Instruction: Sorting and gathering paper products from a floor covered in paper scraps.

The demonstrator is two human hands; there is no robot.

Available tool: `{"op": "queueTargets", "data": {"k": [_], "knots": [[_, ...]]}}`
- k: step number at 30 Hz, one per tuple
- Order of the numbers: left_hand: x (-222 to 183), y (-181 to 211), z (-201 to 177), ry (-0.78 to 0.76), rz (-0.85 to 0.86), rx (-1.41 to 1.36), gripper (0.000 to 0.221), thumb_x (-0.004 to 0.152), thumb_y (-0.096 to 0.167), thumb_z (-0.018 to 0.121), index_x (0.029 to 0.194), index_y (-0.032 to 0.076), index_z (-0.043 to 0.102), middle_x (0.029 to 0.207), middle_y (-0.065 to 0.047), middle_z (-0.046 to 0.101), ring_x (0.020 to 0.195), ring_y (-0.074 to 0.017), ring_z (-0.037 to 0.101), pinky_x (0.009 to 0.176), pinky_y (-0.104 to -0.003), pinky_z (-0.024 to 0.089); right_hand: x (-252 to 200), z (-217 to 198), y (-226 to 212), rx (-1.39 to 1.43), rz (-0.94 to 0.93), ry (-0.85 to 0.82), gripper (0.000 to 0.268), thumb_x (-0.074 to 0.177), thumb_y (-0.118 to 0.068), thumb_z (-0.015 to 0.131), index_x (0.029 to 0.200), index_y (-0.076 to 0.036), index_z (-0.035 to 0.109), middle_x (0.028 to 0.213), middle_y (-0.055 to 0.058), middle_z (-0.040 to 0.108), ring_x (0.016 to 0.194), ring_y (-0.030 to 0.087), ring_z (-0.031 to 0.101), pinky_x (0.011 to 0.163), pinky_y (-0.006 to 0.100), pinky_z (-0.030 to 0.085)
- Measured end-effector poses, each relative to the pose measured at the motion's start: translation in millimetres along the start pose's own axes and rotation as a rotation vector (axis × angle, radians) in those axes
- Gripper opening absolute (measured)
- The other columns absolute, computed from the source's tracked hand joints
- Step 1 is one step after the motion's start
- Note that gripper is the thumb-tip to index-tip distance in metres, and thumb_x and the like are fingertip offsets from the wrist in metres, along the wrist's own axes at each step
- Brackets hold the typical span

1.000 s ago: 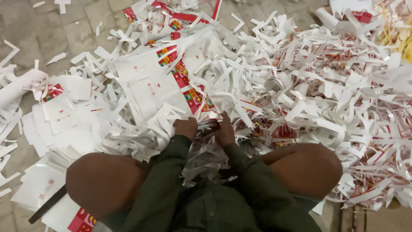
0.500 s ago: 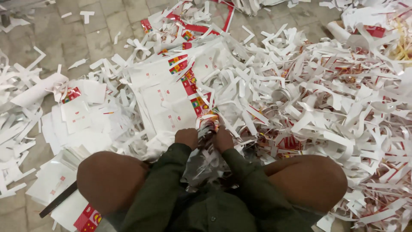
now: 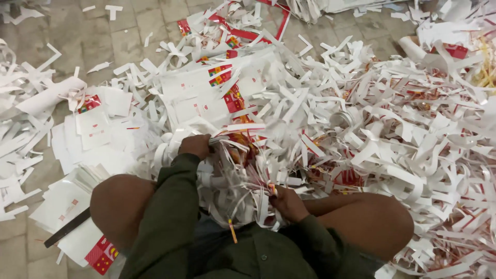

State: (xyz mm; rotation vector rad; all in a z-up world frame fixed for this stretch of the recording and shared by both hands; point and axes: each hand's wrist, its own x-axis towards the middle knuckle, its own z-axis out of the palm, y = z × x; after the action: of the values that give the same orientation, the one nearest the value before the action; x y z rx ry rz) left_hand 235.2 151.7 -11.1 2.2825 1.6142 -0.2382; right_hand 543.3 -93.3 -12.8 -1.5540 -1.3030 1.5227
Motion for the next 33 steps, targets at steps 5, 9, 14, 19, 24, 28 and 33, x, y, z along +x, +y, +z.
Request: {"op": "queueTargets", "data": {"k": [5,9,14,19,24,28,33], "knots": [[1.4,-9.9,15.6,0.138,0.09,0.017,0.018,0.091,0.028,0.062,0.103,0.017,0.069,0.1,-0.011,0.075,0.094,-0.0343,0.072,0.076,-0.051,0.055,-23.6,-13.9,14.4,-0.459,-0.277,0.055,0.031,0.08,-0.014,0.068,0.108,-0.006,0.059,0.089,0.02,0.07,0.086,0.042,0.068,0.068,0.048,0.052],[-5.3,-12.1,16.0,0.083,0.017,-0.041,0.023,0.085,0.035,0.067,0.098,0.016,0.07,0.097,-0.012,0.074,0.091,-0.036,0.07,0.076,-0.051,0.054,15.1,-25.5,12.3,-0.506,-0.221,0.154,0.04,0.076,-0.013,0.065,0.116,-0.009,0.06,0.092,0.021,0.069,0.089,0.046,0.066,0.072,0.051,0.051],[-16.8,-0.7,26.8,0.189,0.199,0.051,0.015,0.091,0.028,0.063,0.094,0.014,0.068,0.09,-0.009,0.074,0.083,-0.0336,0.072,0.071,-0.051,0.054,50.5,-22.4,-17.9,-1.018,-0.071,0.246,0.041,0.08,-0.025,0.065,0.118,-0.011,0.063,0.122,0.016,0.062,0.125,0.04,0.052,0.103,0.064,0.036],[-49.8,6.3,-3.9,0.174,0.195,0.059,0.02,0.086,0.033,0.068,0.09,0.014,0.068,0.087,-0.011,0.073,0.081,-0.0342,0.071,0.07,-0.051,0.053,134.4,-6.4,-0.8,-0.938,-0.329,0.247,0.068,0.067,-0.049,0.075,0.114,-0.001,0.066,0.124,0.026,0.062,0.124,0.046,0.053,0.103,0.062,0.04],[-53.4,-9.1,-18.9,0.273,0.21,0.009,0.014,0.083,0.025,0.068,0.09,0.013,0.067,0.085,-0.01,0.073,0.081,-0.0343,0.07,0.068,-0.052,0.051,178.5,22.7,30.9,-0.819,-0.053,-0.029,0.05,0.076,-0.045,0.075,0.11,-0.008,0.072,0.117,0.023,0.069,0.112,0.039,0.064,0.093,0.05,0.052],[-52.9,3.8,-12.5,0.19,0.048,-0.057,0.02,0.085,0.033,0.07,0.093,0.014,0.068,0.088,-0.012,0.072,0.085,-0.0359,0.07,0.071,-0.052,0.052,184.1,50.4,48.7,-0.687,0.082,0.096,0.058,0.069,-0.05,0.084,0.101,-0.003,0.073,0.1,0.024,0.072,0.095,0.041,0.07,0.082,0.05,0.056],[-24.9,4.6,44.5,0.08,0.106,0.105,0.019,0.082,0.023,0.068,0.097,0.012,0.067,0.094,-0.015,0.071,0.085,-0.037,0.07,0.071,-0.051,0.055,163.9,60.3,22.3,-0.503,0.162,0.171,0.05,0.073,-0.045,0.084,0.094,-0.001,0.075,0.09,0.024,0.073,0.089,0.041,0.073,0.078,0.05,0.058]]}}
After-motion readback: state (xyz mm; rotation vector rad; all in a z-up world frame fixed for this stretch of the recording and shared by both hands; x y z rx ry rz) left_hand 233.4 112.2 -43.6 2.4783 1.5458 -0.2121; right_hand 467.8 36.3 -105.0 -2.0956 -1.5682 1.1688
